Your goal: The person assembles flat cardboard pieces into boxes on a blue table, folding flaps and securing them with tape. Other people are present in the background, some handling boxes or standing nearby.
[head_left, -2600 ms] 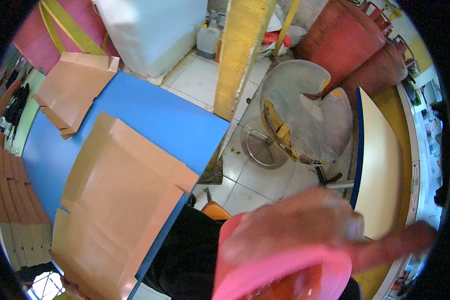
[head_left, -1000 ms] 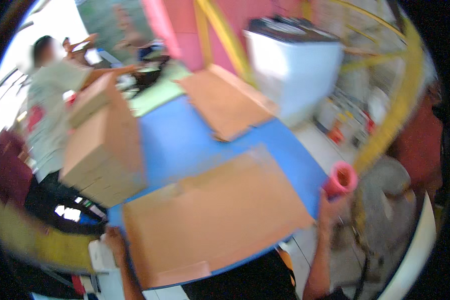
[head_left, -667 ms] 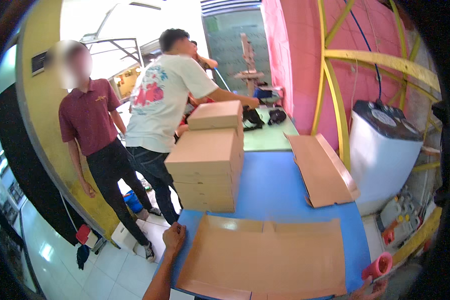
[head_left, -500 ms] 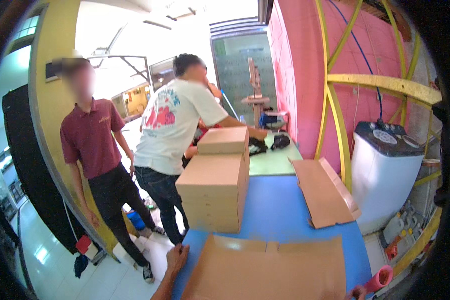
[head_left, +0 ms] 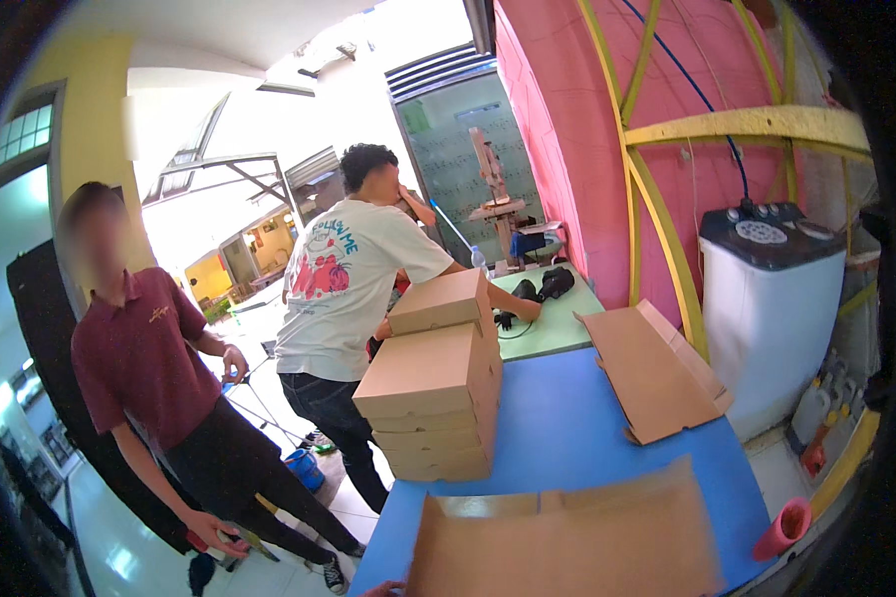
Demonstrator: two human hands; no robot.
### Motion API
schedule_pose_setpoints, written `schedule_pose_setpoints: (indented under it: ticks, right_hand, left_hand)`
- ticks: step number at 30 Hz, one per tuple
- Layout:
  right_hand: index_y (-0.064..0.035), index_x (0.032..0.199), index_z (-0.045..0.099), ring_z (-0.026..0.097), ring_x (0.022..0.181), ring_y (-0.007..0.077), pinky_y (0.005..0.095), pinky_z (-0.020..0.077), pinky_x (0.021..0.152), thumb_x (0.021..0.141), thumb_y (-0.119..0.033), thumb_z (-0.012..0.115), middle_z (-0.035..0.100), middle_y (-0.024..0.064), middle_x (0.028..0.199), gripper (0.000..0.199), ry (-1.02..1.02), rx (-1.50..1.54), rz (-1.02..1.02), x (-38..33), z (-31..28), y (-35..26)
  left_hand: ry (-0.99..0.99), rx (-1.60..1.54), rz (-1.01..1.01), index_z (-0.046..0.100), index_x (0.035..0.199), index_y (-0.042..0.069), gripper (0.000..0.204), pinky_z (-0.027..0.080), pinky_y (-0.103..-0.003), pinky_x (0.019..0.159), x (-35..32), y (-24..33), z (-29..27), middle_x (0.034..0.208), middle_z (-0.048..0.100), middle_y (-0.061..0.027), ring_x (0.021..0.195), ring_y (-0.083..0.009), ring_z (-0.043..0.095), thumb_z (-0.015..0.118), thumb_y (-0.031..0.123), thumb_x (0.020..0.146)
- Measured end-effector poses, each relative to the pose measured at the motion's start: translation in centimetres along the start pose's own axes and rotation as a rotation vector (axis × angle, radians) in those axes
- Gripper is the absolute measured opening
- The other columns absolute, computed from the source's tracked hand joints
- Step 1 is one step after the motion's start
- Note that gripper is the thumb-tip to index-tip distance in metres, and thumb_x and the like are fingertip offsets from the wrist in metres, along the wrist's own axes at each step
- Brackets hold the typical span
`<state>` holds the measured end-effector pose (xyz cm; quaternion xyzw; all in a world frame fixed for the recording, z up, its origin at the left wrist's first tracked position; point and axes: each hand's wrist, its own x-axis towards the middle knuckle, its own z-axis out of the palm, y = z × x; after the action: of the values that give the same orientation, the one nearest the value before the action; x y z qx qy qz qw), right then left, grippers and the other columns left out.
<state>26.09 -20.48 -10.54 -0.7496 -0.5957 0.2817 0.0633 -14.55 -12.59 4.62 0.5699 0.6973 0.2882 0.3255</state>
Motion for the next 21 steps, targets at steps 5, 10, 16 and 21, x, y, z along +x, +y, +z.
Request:
schedule_pose_setpoints:
  ticks: [5, 10, 16, 21]
  right_hand:
    - [-0.0022, 0.134, 0.054, 0.05, 0.126, 0.041, 0.0467, 0.0374, 0.108, 0.082, -0.048, 0.071, 0.054, 0.0243, 0.136, 0.072, -0.143, -0.075, -0.059, -0.8, -3.9, 0.4]
    - [-0.0023, 0.135, 0.053, 0.05, 0.126, 0.0419, 0.0464, 0.0379, 0.108, 0.082, -0.049, 0.07, 0.054, 0.0238, 0.137, 0.072, -0.441, -0.034, -0.455, -3.7, -11.3, -3.5]
    - [-0.0006, 0.128, 0.059, 0.066, 0.105, 0.035, 0.0411, 0.0513, 0.092, 0.087, -0.021, 0.07, 0.066, 0.0196, 0.12, 0.047, -0.498, 0.509, -1.07, -4.5, -21.4, -11.2]
    - [-0.0016, 0.128, 0.059, 0.065, 0.104, 0.0291, 0.0382, 0.0491, 0.092, 0.08, 0.0, 0.067, 0.067, 0.0148, 0.117, 0.048, 0.243, 0.316, -1.068, -0.8, -26.7, -16.0]
  left_hand:
    - [0.173, 0.442, -0.022, 0.064, 0.119, 0.007, 0.04, 0.055, -0.045, 0.069, -0.3, -1.4, 1.6, 0.09, 0.07, -0.0199, 0.078, -0.0346, 0.068, 0.068, 0.031, 0.086]
    - [0.392, 0.702, 0.084, 0.068, 0.108, 0.007, 0.037, 0.052, -0.039, 0.065, 0.8, -3.0, -4.7, 0.082, 0.071, -0.0147, 0.07, -0.0286, 0.069, 0.063, 0.04, 0.091]
    - [0.879, 0.26, 0.168, 0.072, 0.094, 0.01, 0.014, 0.049, -0.035, 0.059, -1.1, 4.9, -10.1, 0.075, 0.068, -0.0135, 0.065, -0.0276, 0.066, 0.064, 0.021, 0.09]
    - [1.086, -0.01, 0.402, 0.073, 0.092, 0.001, 0.01, 0.05, -0.023, 0.067, -2.6, 11.8, -14.6, 0.077, 0.071, -0.0048, 0.071, -0.0073, 0.062, 0.072, 0.003, 0.082]
